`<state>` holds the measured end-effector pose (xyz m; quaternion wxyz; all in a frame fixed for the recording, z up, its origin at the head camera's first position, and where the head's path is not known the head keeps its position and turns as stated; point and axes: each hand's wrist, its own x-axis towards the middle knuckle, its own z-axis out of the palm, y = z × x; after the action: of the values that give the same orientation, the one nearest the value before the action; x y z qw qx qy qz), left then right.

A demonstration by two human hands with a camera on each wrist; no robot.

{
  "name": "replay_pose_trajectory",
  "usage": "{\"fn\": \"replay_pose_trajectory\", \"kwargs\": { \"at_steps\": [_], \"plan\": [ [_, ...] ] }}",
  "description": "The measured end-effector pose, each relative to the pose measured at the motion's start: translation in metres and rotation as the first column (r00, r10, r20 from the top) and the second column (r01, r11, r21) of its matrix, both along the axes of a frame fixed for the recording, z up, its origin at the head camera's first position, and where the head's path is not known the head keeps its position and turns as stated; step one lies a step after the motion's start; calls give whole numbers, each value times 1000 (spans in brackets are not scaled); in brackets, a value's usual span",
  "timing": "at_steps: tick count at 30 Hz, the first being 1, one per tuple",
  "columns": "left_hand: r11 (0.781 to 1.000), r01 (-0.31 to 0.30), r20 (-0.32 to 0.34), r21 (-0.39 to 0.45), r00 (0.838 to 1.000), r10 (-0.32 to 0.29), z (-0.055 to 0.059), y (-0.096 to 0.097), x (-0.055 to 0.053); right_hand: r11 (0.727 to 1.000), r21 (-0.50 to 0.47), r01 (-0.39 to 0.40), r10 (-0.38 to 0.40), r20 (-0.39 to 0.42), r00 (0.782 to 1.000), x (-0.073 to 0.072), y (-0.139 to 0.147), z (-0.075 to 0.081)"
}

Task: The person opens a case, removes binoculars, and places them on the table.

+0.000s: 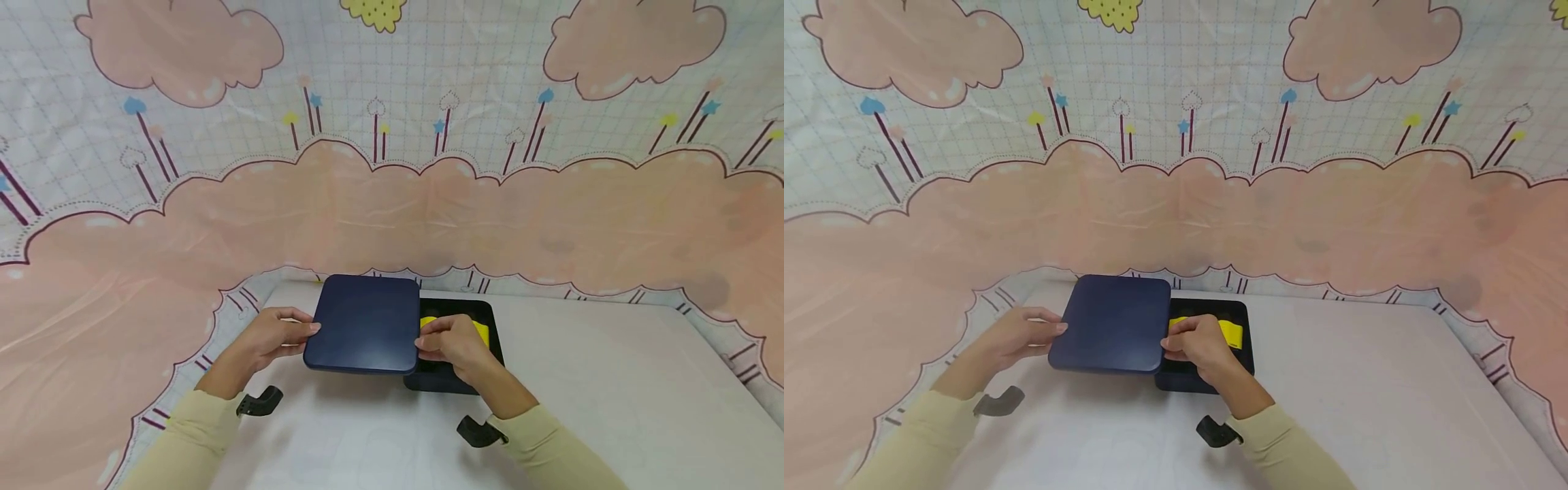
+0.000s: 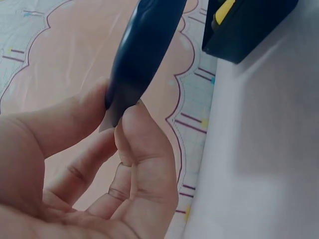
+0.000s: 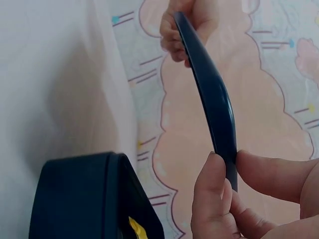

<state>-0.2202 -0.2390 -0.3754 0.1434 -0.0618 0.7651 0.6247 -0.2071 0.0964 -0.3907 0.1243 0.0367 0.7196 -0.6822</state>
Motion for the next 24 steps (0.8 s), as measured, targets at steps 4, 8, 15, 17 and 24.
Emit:
{"fn": "replay_pose_trajectory", "kwargs": {
  "at_steps": [4, 8, 15, 17, 24],
  "plan": [
    [1000, -9, -2, -15, 1000, 8, 0, -6, 5, 1000, -20, -23, 23, -7, 1000, 1, -7, -4],
    [999, -12, -2, -29, 1000, 12, -2, -13, 11, 999, -29, -39, 39, -10, 999, 3, -13, -8],
    [1000, 19, -13, -10, 1000, -19, -9, -25, 13, 999, -18, -44, 44, -21, 999, 6, -23, -11],
    [1000, 20, -14, -2, 1000, -21, -11, -29, 14, 999, -8, -53, 53, -27, 998, 7, -26, -12],
    [1000, 4, -3, -25, 1000, -4, -18, -40, 21, 996, -12, -83, 83, -30, 996, 8, -37, -18]
  ]
}}
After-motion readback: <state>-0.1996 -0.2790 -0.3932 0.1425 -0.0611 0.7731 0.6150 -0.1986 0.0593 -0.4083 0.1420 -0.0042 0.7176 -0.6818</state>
